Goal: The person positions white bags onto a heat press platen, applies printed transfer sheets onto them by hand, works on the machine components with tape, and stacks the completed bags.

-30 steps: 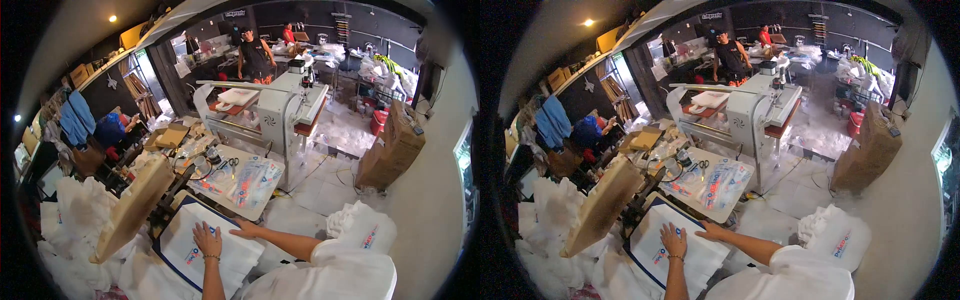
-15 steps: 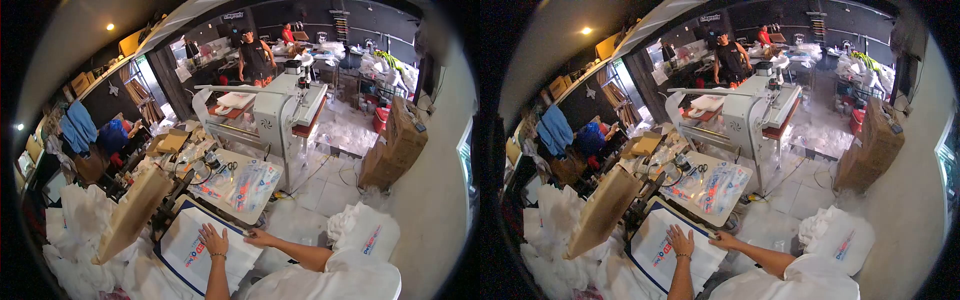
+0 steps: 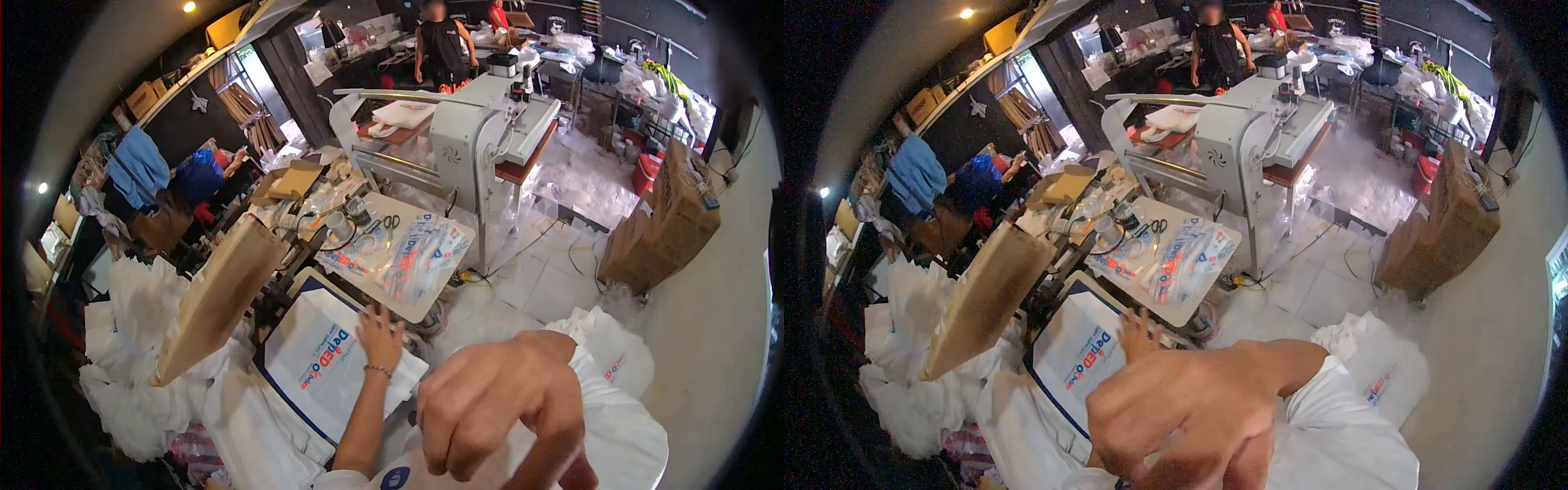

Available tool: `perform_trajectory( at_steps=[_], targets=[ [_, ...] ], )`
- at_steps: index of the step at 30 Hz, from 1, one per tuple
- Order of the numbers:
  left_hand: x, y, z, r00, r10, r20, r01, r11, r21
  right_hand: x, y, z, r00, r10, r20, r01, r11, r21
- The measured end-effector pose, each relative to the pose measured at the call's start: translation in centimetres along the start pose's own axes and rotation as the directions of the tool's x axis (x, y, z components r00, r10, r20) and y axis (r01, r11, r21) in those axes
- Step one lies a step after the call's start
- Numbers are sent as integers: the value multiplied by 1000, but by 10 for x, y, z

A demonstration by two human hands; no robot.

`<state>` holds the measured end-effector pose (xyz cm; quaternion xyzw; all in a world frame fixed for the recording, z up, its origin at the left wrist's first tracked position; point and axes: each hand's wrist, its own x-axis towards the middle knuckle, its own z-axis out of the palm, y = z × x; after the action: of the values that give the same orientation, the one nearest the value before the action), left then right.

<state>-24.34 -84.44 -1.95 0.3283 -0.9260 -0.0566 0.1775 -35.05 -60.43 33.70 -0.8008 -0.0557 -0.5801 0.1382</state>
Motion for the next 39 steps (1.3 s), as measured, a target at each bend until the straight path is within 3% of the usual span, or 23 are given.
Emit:
perform_trajectory(
  at_steps=[1,3,4,7,10,13,16,19,20,22,24,26,28,29,31,32,34,37,39],
  targets=[
    [-7,9,15,1000,-2,3,2,1000,5,8,5,14,981,-117,-152,124,991,39],
    [-18,12,48,984,175,-16,-175,984,24,10,11,25,928,-228,-296,239,971,1],
    [-22,18,44,985,175,-8,-174,984,26,11,15,31,888,-281,-364,290,956,-31],
    [-24,31,27,984,165,68,-171,979,107,4,8,26,905,-352,-238,328,935,-134],
    [-23,33,26,984,180,-18,-177,980,95,-4,0,31,925,-292,-245,274,956,-105],
    [-22,35,24,988,152,25,-153,985,76,-7,5,36,871,-385,-306,327,918,-224],
    [-23,31,29,986,165,10,-166,982,91,-14,12,29,835,-499,-230,435,856,-280],
    [-26,32,25,985,173,4,-172,978,117,-20,-5,24,869,-454,-197,384,869,-310],
    [-23,34,23,984,176,9,-176,979,103,-14,-35,11,984,-129,-126,96,965,-244],
    [-18,24,44,982,183,-36,-176,974,141,-10,-50,-4,978,208,-8,-204,953,-223],
    [-26,21,45,982,184,-37,-174,968,181,-16,-41,-4,1000,-27,-12,20,923,-384],
    [-18,34,22,987,136,82,-146,979,144,-12,-48,-9,1000,-26,-3,21,880,-475],
    [-20,43,9,988,133,75,-142,982,125,-6,-46,-10,1000,-23,5,22,834,-551],
    [-20,44,7,989,126,75,-133,985,110,1,-35,-5,968,-250,2,209,805,-556],
    [-21,44,8,988,137,73,-146,980,132,5,-35,7,886,-464,-6,381,735,-560],
    [-22,43,9,987,148,70,-157,975,156,6,-43,18,897,-414,-153,298,824,-482],
    [-22,44,8,987,149,62,-156,977,148,8,-49,18,892,-346,-290,221,896,-386],
    [-22,44,10,987,143,68,-152,975,159,5,-48,5,920,-380,-99,297,838,-457],
    [-18,42,11,987,139,81,-151,972,180,-3,-45,2,885,-464,-21,371,733,-570]
  ],
)
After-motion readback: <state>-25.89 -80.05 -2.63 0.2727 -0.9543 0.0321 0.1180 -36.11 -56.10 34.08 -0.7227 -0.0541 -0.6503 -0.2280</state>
